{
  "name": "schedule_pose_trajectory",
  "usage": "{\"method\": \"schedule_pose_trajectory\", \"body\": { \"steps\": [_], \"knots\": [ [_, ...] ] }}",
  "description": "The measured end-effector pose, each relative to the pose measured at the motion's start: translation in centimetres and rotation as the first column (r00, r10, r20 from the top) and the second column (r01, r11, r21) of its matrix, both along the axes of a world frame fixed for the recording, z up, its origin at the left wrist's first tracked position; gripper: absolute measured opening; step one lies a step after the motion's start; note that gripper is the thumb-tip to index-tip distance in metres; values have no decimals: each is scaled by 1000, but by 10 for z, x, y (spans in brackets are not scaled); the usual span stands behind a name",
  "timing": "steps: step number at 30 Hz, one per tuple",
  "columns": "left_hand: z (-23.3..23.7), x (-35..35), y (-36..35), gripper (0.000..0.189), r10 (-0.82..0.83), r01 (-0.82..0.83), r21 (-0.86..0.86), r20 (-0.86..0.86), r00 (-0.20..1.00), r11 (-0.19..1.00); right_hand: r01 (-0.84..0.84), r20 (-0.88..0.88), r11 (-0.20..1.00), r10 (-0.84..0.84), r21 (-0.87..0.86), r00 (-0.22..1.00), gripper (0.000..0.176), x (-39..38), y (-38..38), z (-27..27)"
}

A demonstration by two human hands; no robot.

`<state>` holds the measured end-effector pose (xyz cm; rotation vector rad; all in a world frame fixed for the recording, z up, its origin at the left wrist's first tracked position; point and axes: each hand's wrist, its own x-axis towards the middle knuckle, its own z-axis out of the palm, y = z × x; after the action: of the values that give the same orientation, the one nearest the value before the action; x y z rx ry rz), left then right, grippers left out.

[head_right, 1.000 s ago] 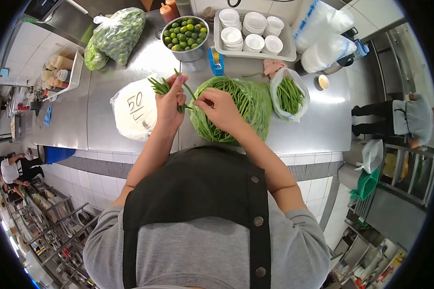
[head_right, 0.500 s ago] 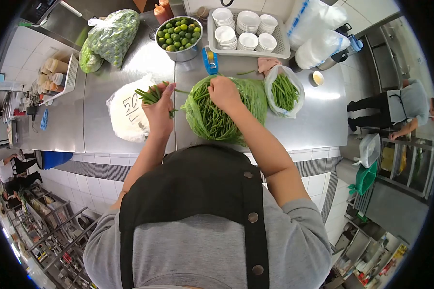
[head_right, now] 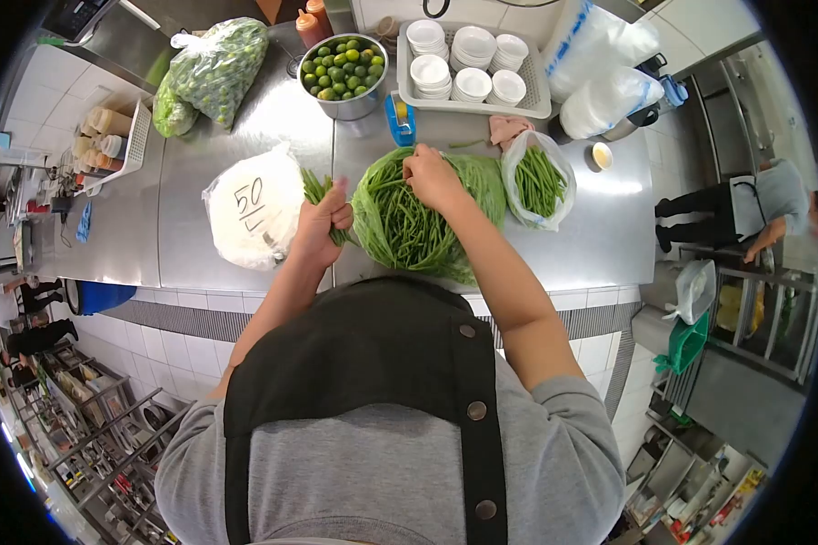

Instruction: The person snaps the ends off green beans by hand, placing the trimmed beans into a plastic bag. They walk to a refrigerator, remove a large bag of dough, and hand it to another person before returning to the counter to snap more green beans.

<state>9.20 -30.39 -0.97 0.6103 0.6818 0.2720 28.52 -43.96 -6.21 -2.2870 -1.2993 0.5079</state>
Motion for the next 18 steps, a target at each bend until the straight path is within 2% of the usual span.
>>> {"method": "schedule_pose_trajectory", "body": {
  "steps": [2,3,4,6,9,10,11,14,16,18],
  "knots": [
    [13,6,1,16,-41,62,246,-86,995,967,-36,29,992,32,124,999,9,2,-4,7],
    [18,10,1,16,-54,99,359,-136,989,928,-25,-15,994,26,106,1000,9,0,-3,18],
    [14,16,2,17,-77,134,552,-126,989,823,-14,-59,996,19,86,998,9,-1,-4,36],
    [1,33,5,19,-130,171,851,-121,984,496,-36,-75,994,44,102,996,9,-7,-7,68],
    [-1,47,6,26,-216,442,874,-400,891,203,-107,-28,969,117,222,993,9,-14,-14,90],
    [4,50,3,27,-221,492,844,-449,866,213,-112,-43,957,128,268,991,9,-14,-16,91],
    [4,51,0,27,-229,475,850,-427,875,229,-113,-59,943,139,314,989,10,-13,-18,91],
    [5,53,-4,27,-245,441,855,-381,891,274,64,-188,962,-13,267,982,11,-8,-27,111],
    [9,51,-6,26,-252,436,850,-371,894,296,60,-208,956,1,288,978,13,-3,-32,114],
    [10,49,-9,24,-291,402,814,-299,909,420,88,-201,931,-16,353,980,12,-3,-32,112]
  ]
}}
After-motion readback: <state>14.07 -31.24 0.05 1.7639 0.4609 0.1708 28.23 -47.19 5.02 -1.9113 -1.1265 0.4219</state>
